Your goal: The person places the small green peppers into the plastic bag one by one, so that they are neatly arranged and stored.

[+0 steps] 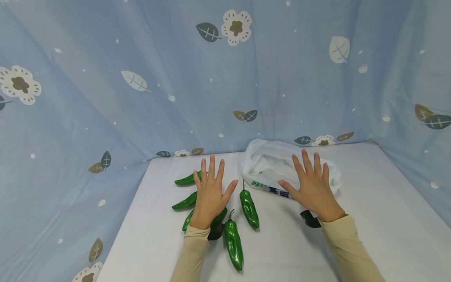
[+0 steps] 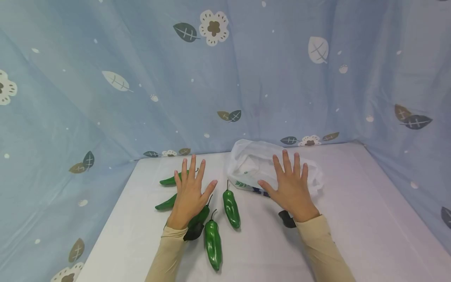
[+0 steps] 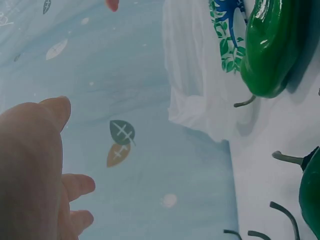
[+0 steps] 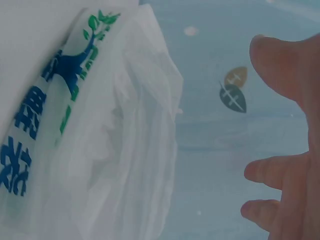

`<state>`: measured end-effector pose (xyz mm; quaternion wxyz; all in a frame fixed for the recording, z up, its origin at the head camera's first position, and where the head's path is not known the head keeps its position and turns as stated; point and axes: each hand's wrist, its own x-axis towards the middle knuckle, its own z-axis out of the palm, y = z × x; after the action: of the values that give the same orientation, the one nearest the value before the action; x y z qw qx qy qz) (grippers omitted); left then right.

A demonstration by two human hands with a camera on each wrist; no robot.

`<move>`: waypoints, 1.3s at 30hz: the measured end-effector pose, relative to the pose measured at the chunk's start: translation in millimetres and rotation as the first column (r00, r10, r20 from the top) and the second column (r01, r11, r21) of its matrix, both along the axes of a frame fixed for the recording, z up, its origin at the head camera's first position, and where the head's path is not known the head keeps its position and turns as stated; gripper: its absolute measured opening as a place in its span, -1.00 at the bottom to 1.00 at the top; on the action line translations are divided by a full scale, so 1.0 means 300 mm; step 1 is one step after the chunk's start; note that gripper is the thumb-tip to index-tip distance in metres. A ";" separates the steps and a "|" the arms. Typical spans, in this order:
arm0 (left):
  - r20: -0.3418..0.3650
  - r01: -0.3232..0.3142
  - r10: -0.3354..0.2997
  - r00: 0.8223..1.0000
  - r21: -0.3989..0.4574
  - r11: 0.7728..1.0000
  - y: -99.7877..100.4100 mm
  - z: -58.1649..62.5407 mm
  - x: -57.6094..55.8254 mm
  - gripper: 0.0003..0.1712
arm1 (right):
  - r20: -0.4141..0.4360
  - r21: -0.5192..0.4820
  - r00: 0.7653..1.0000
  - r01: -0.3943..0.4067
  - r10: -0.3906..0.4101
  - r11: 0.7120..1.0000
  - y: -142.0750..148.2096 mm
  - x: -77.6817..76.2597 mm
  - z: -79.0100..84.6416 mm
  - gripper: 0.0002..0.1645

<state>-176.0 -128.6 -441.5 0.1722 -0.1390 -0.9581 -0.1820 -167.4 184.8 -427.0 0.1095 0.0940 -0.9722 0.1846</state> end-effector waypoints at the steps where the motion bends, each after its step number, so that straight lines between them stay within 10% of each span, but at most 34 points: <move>1: -0.004 0.000 0.000 1.000 0.001 1.000 0.000 0.000 0.000 -0.09 | -0.011 -0.011 1.000 0.004 -0.004 1.000 0.005 0.000 0.005 0.14; 22: -0.033 0.073 -0.070 0.997 0.127 0.989 -0.038 0.026 0.003 -0.25 | -0.103 -0.407 0.986 0.077 -0.130 0.910 0.143 -0.006 0.050 -0.17; 39: 0.033 -0.058 0.048 0.998 0.439 0.897 -0.258 0.064 -0.025 -0.45 | 0.094 -0.460 0.947 0.316 -0.308 0.830 0.250 -0.042 -0.025 -0.17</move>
<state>-183.5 -206.1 -422.4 0.1936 -0.0686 -0.8974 -0.3905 -179.9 259.7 -434.6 0.1500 -0.0964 -0.9014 0.3946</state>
